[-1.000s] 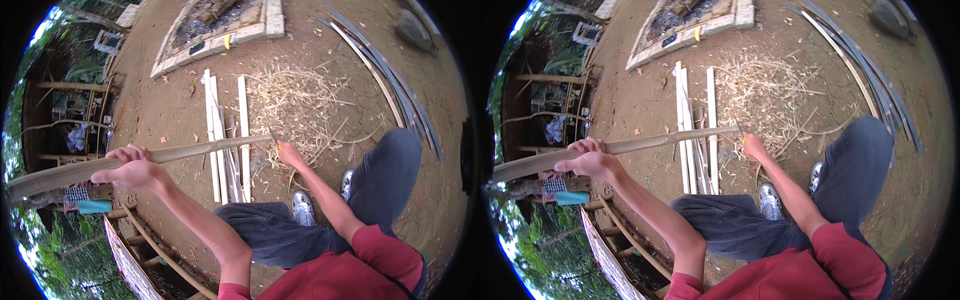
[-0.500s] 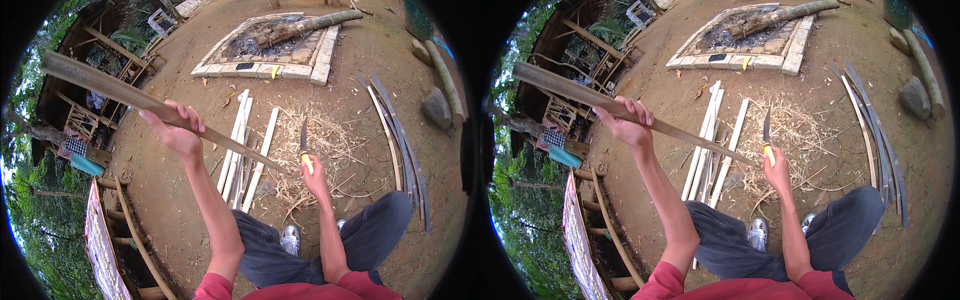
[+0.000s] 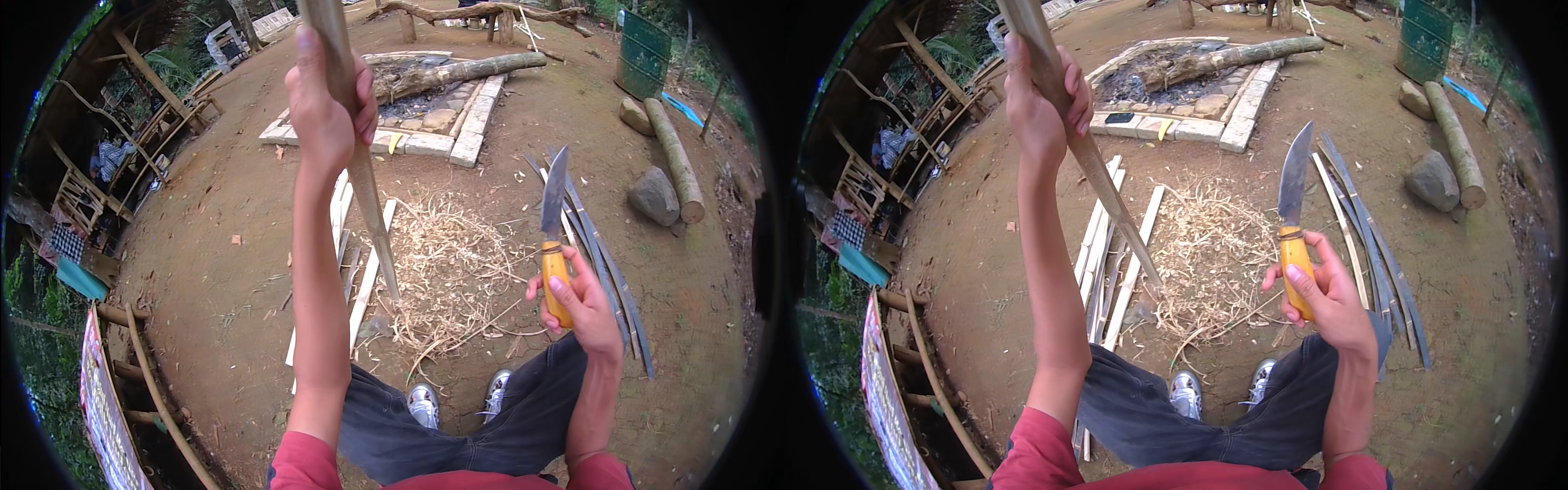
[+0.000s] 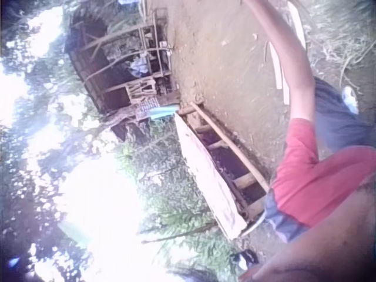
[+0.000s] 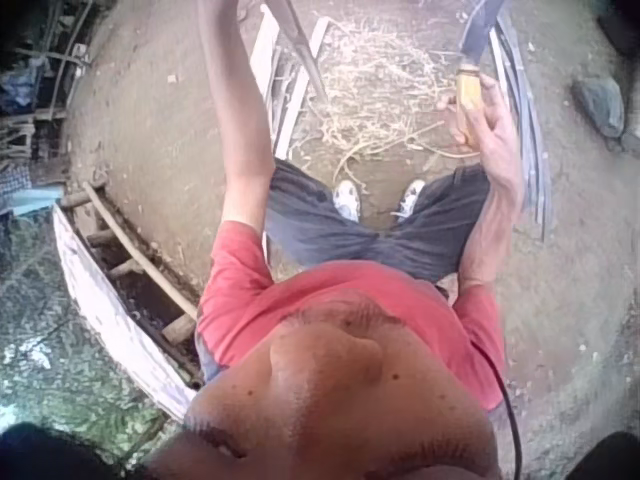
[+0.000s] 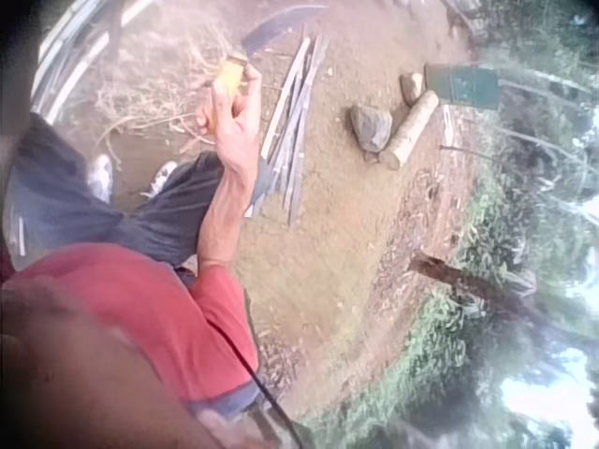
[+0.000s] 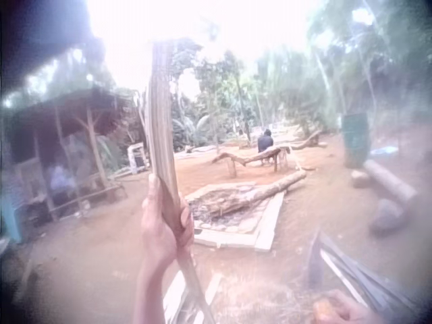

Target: The person shaves a long bamboo strip with a small knife, removing thin layers and wood shavings from its surface.

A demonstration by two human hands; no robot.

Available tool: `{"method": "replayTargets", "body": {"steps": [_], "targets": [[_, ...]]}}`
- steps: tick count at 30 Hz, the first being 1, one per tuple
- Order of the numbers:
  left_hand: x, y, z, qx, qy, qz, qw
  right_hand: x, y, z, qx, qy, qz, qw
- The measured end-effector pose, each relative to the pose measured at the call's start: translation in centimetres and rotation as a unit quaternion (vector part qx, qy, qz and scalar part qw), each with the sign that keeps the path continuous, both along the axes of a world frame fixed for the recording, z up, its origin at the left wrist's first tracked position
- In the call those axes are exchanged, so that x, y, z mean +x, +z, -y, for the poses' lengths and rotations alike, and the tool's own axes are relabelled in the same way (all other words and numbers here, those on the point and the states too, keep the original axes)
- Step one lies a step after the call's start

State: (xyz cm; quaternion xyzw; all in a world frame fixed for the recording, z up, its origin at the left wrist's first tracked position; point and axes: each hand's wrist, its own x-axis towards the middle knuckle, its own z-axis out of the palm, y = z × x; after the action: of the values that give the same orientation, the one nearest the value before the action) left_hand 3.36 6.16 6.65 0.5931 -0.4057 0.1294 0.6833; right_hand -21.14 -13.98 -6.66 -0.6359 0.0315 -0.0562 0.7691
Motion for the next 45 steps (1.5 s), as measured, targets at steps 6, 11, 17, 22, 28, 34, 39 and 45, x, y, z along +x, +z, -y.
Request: {"method": "replayTargets", "body": {"steps": [6,11,17,22,28,34,39,45], "targets": [[-1.0,0.8,2.0,0.015,-0.099,-0.003,0.995,4.2,7.9,1.2,-0.110,-0.019,0.038,0.993],[-2.5,0.7,2.3,0.030,-0.147,-0.083,0.985,10.4,12.1,0.3,-0.048,-0.091,0.199,0.975],[-3.3,-0.5,3.0,0.040,-0.163,-0.140,0.976,12.9,14.5,-1.6,-0.026,-0.064,0.257,0.964],[-4.0,-1.7,4.5,0.040,-0.184,-0.146,0.971,13.3,15.0,-2.2,0.004,-0.031,0.287,0.957],[-5.0,-3.1,6.2,0.037,-0.217,-0.156,0.963,13.2,14.7,-1.5,0.059,-0.029,0.293,0.954],[-5.8,-3.5,7.3,0.084,-0.207,-0.169,0.960,13.2,14.2,-0.5,0.047,-0.057,0.300,0.951],[-4.4,-3.3,5.9,0.229,-0.198,-0.173,0.937,14.7,13.3,-0.2,-0.017,-0.157,0.346,0.925],[-6.1,-12.0,1.7,-0.169,0.034,-0.356,0.918,17.8,12.2,1.5,0.036,-0.271,0.361,0.892]]}}
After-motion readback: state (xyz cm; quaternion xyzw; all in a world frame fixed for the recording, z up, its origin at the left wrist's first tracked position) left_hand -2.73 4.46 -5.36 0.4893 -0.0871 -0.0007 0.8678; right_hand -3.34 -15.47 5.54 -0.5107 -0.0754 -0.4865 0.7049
